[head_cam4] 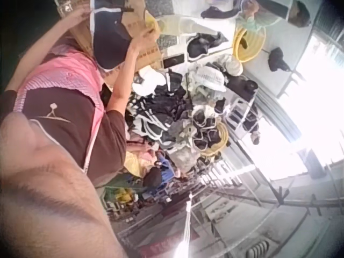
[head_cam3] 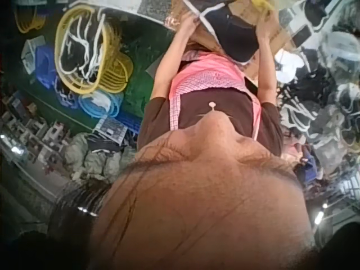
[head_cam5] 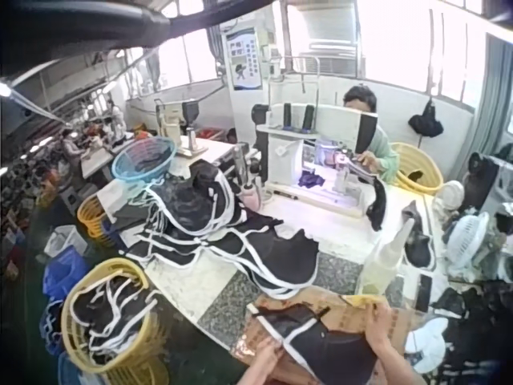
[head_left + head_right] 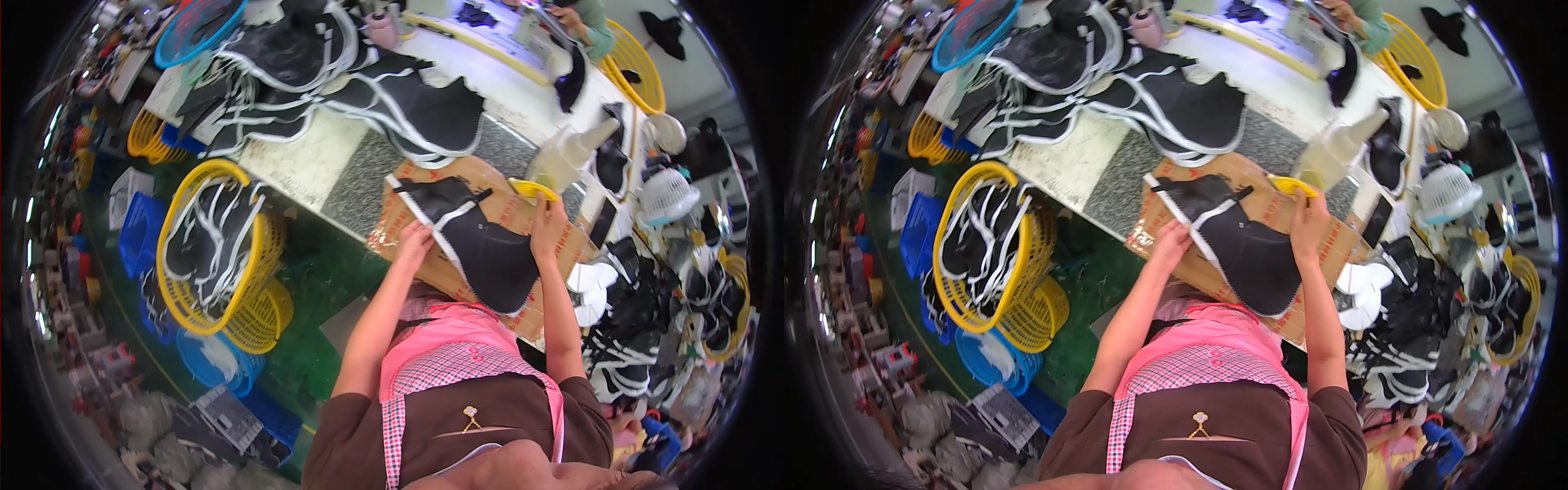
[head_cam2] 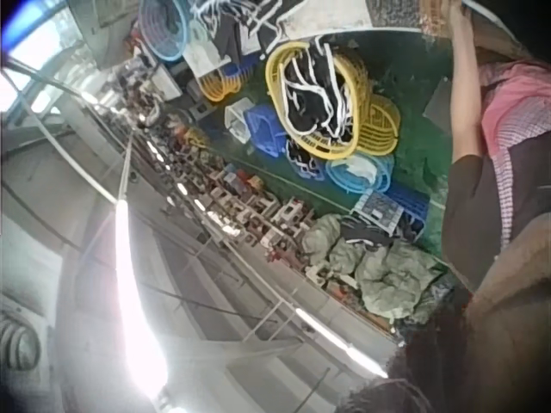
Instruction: The person dips an applicator tool into a glue dispenser and spreads glue onto shoe upper pieces while holding and turning them by hand.
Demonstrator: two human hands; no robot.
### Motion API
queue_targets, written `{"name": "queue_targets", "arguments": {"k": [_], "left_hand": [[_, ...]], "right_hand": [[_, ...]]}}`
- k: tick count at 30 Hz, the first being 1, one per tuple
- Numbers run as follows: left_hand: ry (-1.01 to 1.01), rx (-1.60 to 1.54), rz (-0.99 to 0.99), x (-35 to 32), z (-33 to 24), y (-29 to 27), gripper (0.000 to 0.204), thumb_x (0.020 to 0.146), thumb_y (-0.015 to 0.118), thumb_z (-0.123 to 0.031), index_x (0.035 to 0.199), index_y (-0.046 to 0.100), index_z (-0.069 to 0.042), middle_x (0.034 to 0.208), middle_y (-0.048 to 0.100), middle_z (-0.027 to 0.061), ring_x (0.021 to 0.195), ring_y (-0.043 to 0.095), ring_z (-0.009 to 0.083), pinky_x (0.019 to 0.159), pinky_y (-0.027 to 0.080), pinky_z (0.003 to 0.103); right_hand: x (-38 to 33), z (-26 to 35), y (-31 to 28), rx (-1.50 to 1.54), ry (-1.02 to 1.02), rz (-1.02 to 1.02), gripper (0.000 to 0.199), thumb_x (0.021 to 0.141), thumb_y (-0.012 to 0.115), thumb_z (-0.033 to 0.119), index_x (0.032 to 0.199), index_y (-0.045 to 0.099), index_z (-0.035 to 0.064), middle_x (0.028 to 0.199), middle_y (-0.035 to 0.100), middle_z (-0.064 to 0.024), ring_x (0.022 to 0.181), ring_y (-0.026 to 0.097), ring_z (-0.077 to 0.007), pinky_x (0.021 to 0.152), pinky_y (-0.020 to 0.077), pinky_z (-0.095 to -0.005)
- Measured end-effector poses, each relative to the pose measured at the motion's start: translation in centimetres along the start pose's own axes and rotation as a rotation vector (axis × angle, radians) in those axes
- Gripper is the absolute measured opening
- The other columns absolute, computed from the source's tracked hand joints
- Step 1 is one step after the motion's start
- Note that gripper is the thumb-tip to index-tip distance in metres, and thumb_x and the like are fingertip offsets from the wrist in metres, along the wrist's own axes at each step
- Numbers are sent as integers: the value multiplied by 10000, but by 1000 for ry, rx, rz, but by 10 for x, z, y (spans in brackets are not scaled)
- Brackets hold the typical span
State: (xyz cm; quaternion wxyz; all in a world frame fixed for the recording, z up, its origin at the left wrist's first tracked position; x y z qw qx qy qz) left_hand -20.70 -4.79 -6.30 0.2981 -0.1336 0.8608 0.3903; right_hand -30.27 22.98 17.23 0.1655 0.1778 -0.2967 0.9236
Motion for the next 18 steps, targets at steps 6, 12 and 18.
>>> {"name": "queue_targets", "arguments": {"k": [6, 12, 18], "left_hand": [[-89, -29, 94, -20, 0, 30, 241, 899, 670, -3, 1116, 586, -63, 1071, 680, 66, 955, 683, 183, 867, 576, 323], [-38, -17, 149, -10, 11, 35, 365, 861, 650, 108, 1188, 545, -15, 1121, 662, 110, 1014, 672, 203, 912, 575, 336], [-72, -111, 248, -11, 15, 42, 365, 895, 564, 127, 1236, 523, 3, 1158, 644, 121, 1029, 663, 220, 923, 568, 358]], "right_hand": [[20, -43, -46, -341, -24, -74, 267, 996, 576, 227, 959, 642, -30, 792, 619, -168, 695, 586, -288, 661, 438, -386], [23, -100, -42, -122, 245, -127, 299, 980, 592, 189, 820, 585, -63, 627, 532, -126, 565, 416, -150, 547, 343, -359], [-44, 0, 56, 170, 140, 206, 234, 936, 657, 151, 823, 629, -52, 614, 577, -111, 552, 494, -142, 526, 382, -351]]}}
Point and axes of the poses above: each hand's wrist, its own x-axis towards the middle knuckle, its own y-axis out of the palm, z = x × y, the point moved 10 cm from there along x, towards the middle knuckle
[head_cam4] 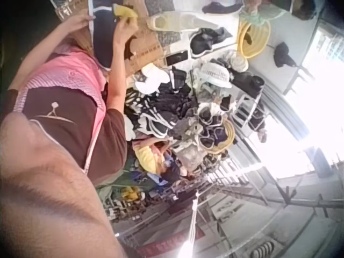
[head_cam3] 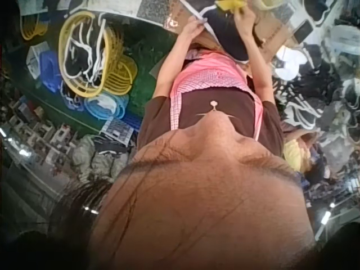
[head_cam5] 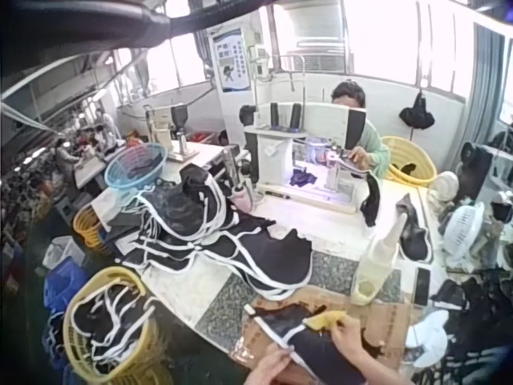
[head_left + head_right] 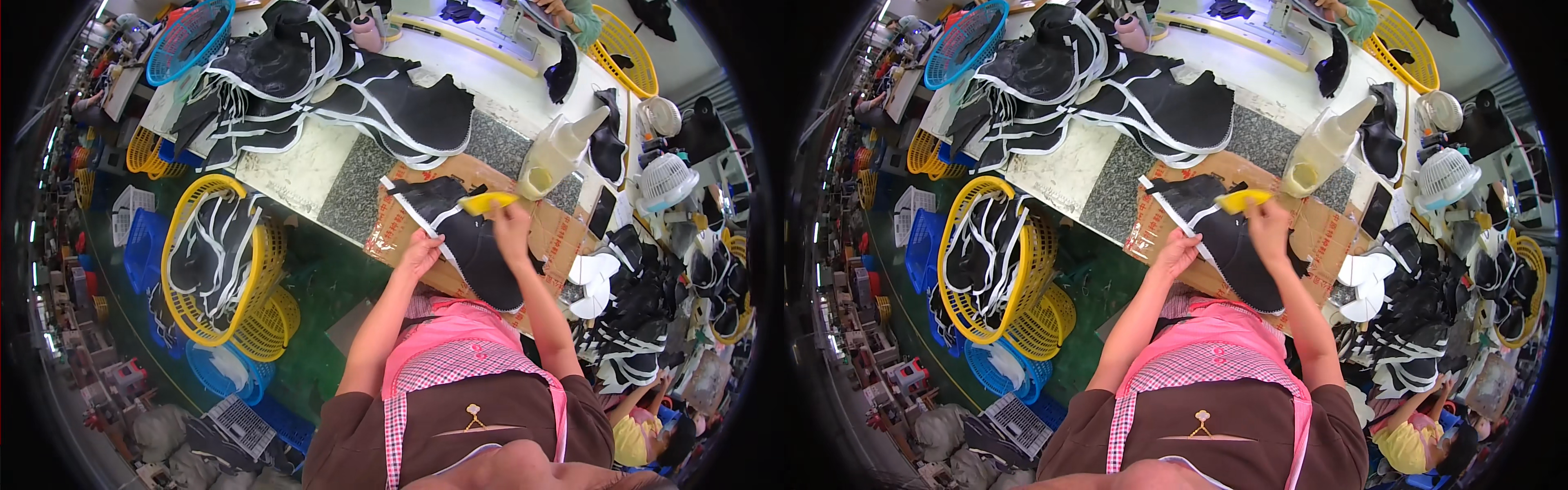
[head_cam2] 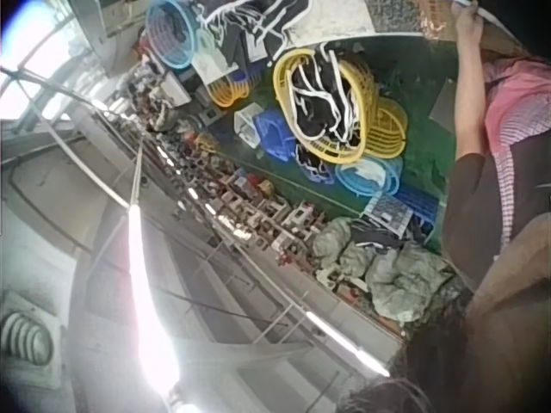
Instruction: The person dips an applicator tool into a glue dispenser and spreads glue onto shoe upper pieces while holding and turning them by hand.
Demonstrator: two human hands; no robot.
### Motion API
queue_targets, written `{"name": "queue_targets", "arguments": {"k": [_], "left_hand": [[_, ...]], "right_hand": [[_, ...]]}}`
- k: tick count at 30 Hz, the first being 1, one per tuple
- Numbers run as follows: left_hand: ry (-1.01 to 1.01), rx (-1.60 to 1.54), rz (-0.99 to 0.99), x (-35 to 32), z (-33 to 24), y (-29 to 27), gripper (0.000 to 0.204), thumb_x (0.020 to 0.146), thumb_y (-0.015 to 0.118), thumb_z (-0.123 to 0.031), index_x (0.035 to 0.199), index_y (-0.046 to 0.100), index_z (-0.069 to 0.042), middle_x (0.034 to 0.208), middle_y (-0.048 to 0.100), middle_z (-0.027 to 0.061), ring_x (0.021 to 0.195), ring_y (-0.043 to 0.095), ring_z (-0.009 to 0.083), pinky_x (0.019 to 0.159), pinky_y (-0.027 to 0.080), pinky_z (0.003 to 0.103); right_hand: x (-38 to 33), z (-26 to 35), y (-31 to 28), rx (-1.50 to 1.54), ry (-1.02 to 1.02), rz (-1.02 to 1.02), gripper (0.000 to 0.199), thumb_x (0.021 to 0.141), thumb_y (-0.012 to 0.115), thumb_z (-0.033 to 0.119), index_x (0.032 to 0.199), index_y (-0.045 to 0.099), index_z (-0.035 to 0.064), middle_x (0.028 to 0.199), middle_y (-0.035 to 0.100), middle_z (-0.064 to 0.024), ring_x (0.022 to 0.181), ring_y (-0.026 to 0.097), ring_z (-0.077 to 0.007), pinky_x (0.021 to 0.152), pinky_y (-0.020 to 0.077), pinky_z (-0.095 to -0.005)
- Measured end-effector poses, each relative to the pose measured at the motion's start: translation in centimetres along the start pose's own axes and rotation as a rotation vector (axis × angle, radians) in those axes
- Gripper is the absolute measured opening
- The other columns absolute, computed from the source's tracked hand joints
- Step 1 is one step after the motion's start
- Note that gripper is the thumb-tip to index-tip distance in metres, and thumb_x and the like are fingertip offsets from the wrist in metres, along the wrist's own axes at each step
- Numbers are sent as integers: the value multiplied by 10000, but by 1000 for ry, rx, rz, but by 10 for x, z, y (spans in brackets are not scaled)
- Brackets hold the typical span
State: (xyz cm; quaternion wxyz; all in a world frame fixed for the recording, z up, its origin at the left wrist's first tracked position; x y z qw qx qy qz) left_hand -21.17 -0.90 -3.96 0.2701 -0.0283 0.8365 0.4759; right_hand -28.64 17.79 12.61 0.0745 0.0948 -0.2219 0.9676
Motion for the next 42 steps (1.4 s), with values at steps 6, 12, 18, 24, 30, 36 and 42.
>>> {"name": "queue_targets", "arguments": {"k": [6, 12, 18, 24, 30, 36, 42], "left_hand": [[27, 39, -27, 3, 4, -13, 451, 863, 513, 186, 1264, 524, -19, 1174, 642, 97, 1047, 650, 216, 949, 545, 364], [51, 29, 12, -1, 3, -9, 512, 847, 530, 196, 1310, 489, -19, 1250, 613, 94, 1132, 619, 189, 994, 514, 329], [52, 78, 57, -3, 0, -2, 567, 824, 523, 215, 1335, 472, -24, 1314, 582, 87, 1201, 583, 193, 1029, 487, 331], [108, 26, 86, -8, -4, 5, 636, 805, 499, 237, 1378, 428, -30, 1362, 552, 79, 1219, 576, 195, 1044, 477, 338], [121, 23, 64, -6, -3, 2, 651, 814, 471, 235, 1391, 434, -64, 1338, 572, 57, 1174, 600, 186, 982, 500, 318], [125, 37, -23, -3, -3, -7, 630, 810, 502, 239, 1368, 423, -43, 1276, 600, 91, 1140, 623, 204, 965, 532, 330], [98, 73, -44, -5, -1, -8, 632, 814, 498, 236, 1365, 421, -63, 1266, 601, 90, 1101, 636, 198, 940, 545, 319]], "right_hand": [[4, 1, 30, -195, -177, 47, 140, 930, 625, 77, 851, 638, -38, 671, 606, -174, 624, 650, -307, 567, 467, -387], [-24, 26, 75, 37, -58, 316, 114, 928, 626, 46, 862, 640, -46, 714, 656, -161, 621, 680, -229, 544, 487, -329], [12, 12, 61, -224, -145, 279, 88, 899, 614, 31, 897, 622, -57, 887, 651, -226, 755, 643, -385, 658, 503, -416], [1, 46, 105, -27, -335, 450, 95, 921, 593, 33, 930, 638, -50, 815, 652, -189, 689, 659, -325, 605, 486, -381], [12, 52, 89, -109, -175, 463, 96, 911, 605, 30, 954, 645, -46, 808, 668, -205, 724, 689, -327, 632, 516, -369], [3, 7, 31, -186, -101, 197, 75, 926, 602, 0, 962, 651, -44, 821, 665, -163, 716, 691, -223, 612, 511, -314], [-14, -1, 32, -67, -121, 190, 135, 923, 609, 6, 1042, 666, -21, 894, 665, -158, 740, 689, -256, 670, 522, -334]]}}
Point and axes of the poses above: each hand's wrist, its own x-axis towards the middle knuckle, its own y-axis out of the palm, z = x × y, the point moved 10 cm from there along x, towards the middle knuckle
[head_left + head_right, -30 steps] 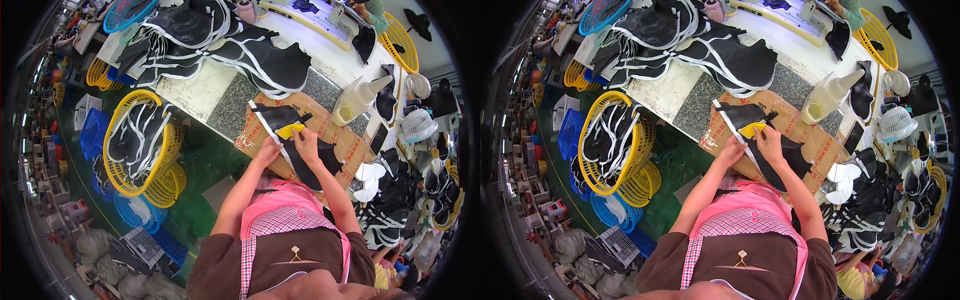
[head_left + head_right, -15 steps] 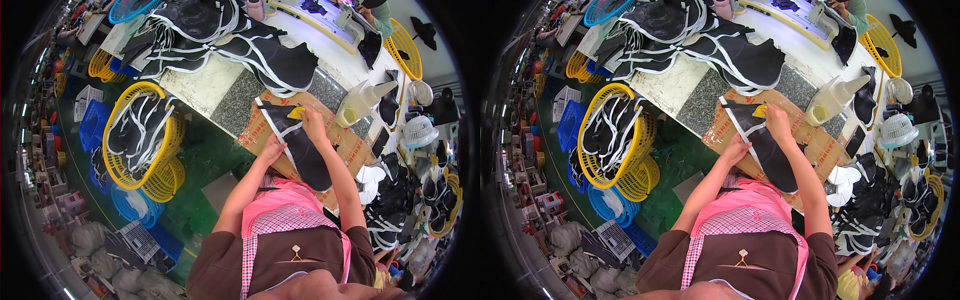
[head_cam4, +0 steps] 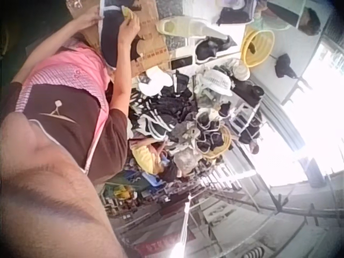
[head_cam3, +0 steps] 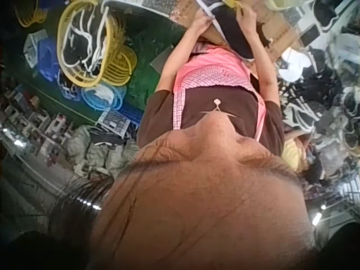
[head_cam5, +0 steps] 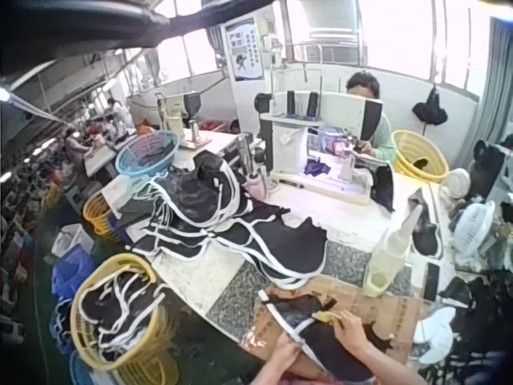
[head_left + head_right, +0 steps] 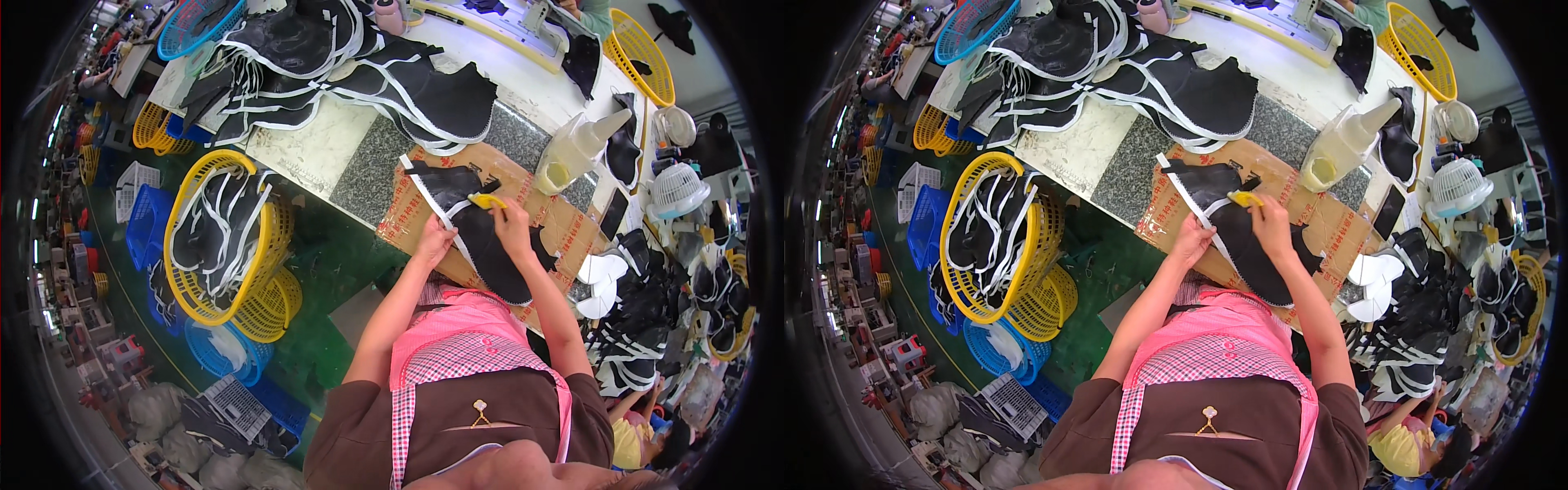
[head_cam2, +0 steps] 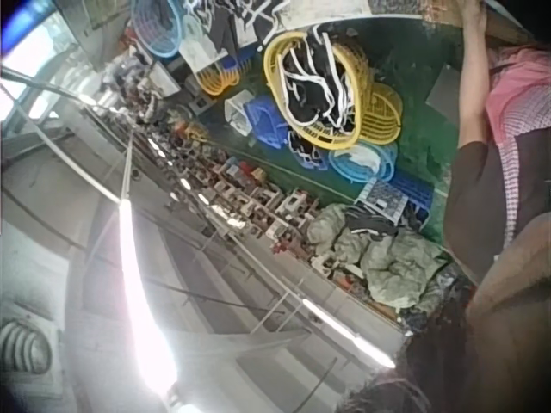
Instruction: The person dips an applicator tool into a glue dispenser and spreads glue onto shoe upper pieces while holding and turning them by hand.
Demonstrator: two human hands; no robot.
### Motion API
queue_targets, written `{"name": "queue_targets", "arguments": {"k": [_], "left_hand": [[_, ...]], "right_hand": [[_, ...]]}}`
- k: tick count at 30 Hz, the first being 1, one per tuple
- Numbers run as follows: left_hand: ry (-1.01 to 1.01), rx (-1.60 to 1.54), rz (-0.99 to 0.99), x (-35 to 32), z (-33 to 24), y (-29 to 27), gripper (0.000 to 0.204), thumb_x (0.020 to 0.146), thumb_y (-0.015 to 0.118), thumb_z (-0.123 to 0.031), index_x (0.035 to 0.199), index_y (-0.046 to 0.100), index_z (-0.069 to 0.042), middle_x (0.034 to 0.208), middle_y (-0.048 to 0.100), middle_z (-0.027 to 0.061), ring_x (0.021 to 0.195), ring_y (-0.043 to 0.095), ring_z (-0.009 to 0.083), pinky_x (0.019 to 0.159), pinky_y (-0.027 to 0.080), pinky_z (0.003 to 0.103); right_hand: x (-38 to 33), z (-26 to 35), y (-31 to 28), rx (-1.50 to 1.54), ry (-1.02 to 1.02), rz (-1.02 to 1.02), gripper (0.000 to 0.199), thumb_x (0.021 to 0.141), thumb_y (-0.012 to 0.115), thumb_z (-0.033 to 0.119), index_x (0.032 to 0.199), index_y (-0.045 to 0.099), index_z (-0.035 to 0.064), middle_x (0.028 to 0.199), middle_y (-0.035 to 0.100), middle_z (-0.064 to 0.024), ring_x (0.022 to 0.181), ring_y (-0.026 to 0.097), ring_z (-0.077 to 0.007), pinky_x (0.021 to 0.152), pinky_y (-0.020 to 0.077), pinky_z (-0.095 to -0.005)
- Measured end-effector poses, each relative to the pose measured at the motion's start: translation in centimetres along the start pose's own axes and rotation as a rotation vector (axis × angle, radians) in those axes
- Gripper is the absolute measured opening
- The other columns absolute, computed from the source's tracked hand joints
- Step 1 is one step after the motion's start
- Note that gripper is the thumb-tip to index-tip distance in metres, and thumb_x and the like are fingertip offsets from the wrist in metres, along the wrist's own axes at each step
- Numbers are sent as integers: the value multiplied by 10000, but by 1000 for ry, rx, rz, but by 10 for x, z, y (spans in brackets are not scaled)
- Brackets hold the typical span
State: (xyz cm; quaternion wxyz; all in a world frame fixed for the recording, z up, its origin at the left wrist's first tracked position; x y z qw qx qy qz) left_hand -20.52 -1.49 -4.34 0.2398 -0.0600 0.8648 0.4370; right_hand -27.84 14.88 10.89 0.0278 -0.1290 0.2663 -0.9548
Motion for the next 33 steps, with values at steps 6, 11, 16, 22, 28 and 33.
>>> {"name": "queue_targets", "arguments": {"k": [6, 11, 16, 22, 28, 33], "left_hand": [[26, 3, -8, 0, -1, 7, 631, 835, 495, 214, 1382, 424, -91, 1255, 604, 56, 1101, 628, 179, 930, 526, 290], [61, 24, 6, 5, 2, -2, 634, 831, 499, 219, 1381, 420, -88, 1261, 594, 56, 1107, 623, 179, 921, 533, 293], [88, 56, 40, 2, -4, 2, 634, 839, 526, 207, 1388, 411, -89, 1248, 593, 51, 1088, 618, 161, 900, 539, 292], [-30, 295, -19, -17, -4, -4, 469, 920, 598, 40, 1355, 448, -50, 1192, 641, 63, 1020, 648, 158, 874, 559, 302], [-75, 488, 39, -44, 9, 7, 371, 870, 685, 1, 1226, 580, 13, 1107, 707, 96, 1009, 674, 155, 887, 534, 266], [-73, 453, 43, -48, 31, 1, 435, 855, 689, 45, 1259, 530, 49, 1068, 707, 123, 986, 683, 174, 889, 548, 281]], "right_hand": [[-2, 23, -21, -121, -92, -15, 201, 876, 587, -39, 1058, 662, 3, 893, 646, -159, 784, 660, -323, 675, 514, -369], [-78, 28, -1, -364, -198, 177, 354, 742, 583, -81, 1044, 684, 73, 876, 640, -117, 696, 657, -318, 604, 517, -411], [-57, 5, -69, -266, 51, -83, 110, 940, 614, 69, 1014, 666, 8, 759, 632, -113, 608, 627, -217, 570, 471, -348], [28, -3, -152, -486, 86, -332, 231, 990, 562, 204, 1054, 659, 5, 907, 667, -161, 785, 648, -344, 685, 484, -401], [43, -88, -154, -537, 164, -355, 221, 963, 594, 206, 964, 659, -5, 846, 655, -169, 704, 618, -338, 631, 451, -415], [18, -126, -138, 109, 370, -371, 244, 941, 644, 190, 885, 665, -46, 651, 608, -95, 584, 460, -144, 552, 360, -361]]}}
Point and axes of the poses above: each hand's wrist, its own x-axis towards the middle knuckle, its own y-axis out of the palm, z = x × y, the point moved 10 cm from there along x, towards the middle knuckle
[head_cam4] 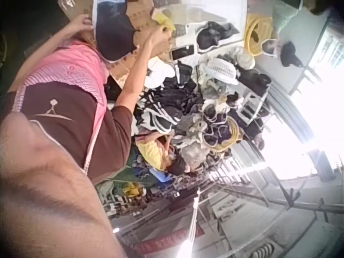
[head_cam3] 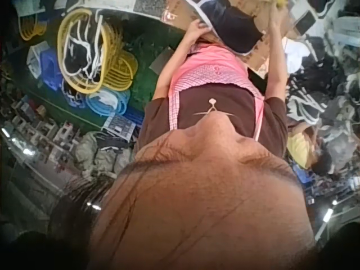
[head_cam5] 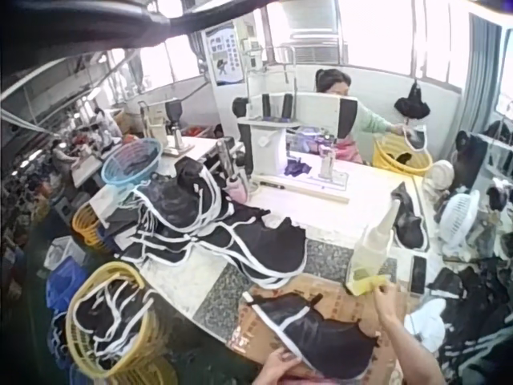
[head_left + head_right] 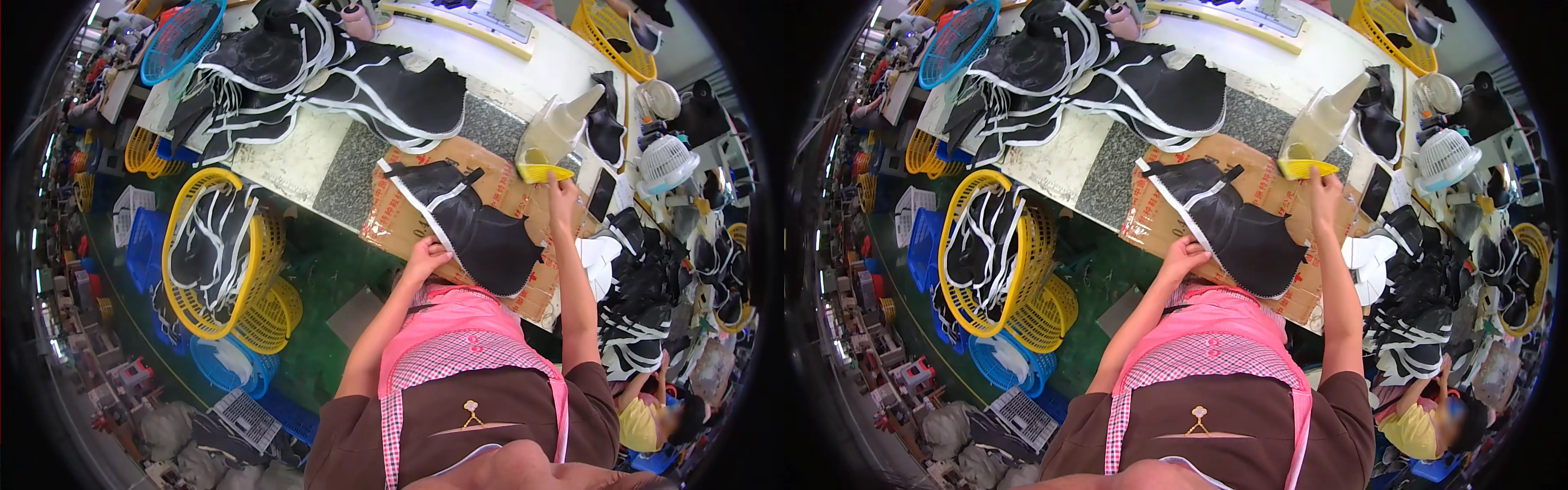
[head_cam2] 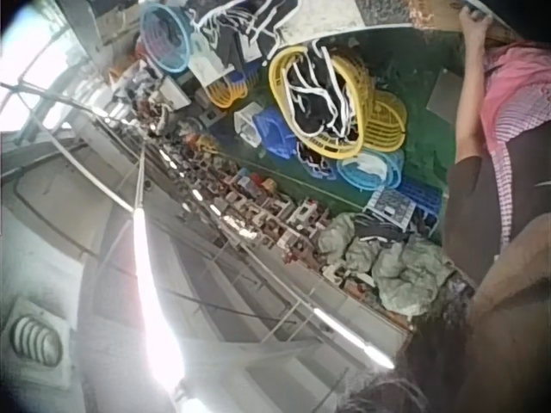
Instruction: The person dips an applicator tool into a glue dispenser and spreads glue onto shoe upper pieces while holding and turning them by hand.
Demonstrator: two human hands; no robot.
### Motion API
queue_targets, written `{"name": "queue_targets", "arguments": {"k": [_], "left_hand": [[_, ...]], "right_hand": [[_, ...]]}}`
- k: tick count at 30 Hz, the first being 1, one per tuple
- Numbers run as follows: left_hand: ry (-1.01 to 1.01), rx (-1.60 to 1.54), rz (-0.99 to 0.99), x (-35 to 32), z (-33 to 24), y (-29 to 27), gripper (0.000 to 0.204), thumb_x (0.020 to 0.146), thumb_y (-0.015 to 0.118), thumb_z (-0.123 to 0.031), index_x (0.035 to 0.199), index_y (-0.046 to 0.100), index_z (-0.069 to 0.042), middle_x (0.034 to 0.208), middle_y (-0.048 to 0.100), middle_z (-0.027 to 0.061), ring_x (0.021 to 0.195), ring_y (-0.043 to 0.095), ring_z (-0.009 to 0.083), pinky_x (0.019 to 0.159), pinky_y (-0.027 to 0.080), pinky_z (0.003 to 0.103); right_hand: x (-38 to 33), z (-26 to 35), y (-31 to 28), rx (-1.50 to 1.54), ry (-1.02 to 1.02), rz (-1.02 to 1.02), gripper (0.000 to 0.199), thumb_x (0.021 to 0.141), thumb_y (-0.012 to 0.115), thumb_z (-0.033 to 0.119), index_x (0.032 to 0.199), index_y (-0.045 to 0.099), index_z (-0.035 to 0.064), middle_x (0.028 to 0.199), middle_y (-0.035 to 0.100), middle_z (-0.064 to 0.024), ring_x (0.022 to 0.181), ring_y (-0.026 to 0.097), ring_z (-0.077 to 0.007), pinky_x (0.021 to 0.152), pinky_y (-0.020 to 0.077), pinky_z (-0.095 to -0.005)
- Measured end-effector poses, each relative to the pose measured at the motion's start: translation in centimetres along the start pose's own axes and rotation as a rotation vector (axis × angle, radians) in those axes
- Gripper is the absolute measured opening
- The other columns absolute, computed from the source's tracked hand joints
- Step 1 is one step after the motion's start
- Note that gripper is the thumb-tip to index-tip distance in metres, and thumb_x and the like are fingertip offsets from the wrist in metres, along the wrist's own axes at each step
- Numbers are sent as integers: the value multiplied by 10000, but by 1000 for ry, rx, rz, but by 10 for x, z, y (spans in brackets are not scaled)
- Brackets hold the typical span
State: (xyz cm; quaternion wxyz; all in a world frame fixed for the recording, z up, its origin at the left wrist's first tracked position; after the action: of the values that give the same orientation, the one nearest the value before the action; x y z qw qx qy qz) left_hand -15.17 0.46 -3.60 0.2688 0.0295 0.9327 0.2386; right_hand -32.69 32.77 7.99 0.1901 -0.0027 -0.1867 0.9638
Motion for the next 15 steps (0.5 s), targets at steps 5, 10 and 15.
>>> {"name": "queue_targets", "arguments": {"k": [5, 10, 15], "left_hand": [[-38, 1, -64, 1, 16, -4, 327, 886, 645, 46, 1205, 572, 53, 1037, 706, 107, 927, 689, 157, 823, 565, 242], [-14, -50, -163, 0, 11, -8, 255, 887, 652, 40, 1135, 594, 49, 1027, 699, 100, 902, 688, 156, 804, 579, 259], [2, -72, -248, -4, 16, -16, 279, 889, 655, 38, 1160, 590, 51, 1038, 698, 103, 904, 688, 158, 813, 583, 264]], "right_hand": [[-124, 58, 141, -258, -254, 912, 164, 881, 678, 159, 954, 703, 13, 824, 690, -168, 740, 675, -321, 681, 518, -390], [-120, 93, 138, -174, -476, 609, 135, 881, 652, 131, 977, 711, 57, 879, 699, -136, 824, 675, -342, 718, 530, -398], [-139, 86, 129, -449, -550, 1028, 108, 878, 634, 95, 953, 691, 41, 886, 668, -142, 822, 648, -353, 709, 518, -437]]}}
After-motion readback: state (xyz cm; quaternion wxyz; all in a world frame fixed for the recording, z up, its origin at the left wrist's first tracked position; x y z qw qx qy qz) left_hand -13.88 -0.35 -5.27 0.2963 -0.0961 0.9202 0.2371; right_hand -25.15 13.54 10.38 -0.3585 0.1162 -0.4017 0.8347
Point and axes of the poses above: each hand's wrist, its own x-axis towards the middle knuckle, its own y-axis out of the palm, z = x × y, the point moved 10 cm from there along x, towards the middle knuckle
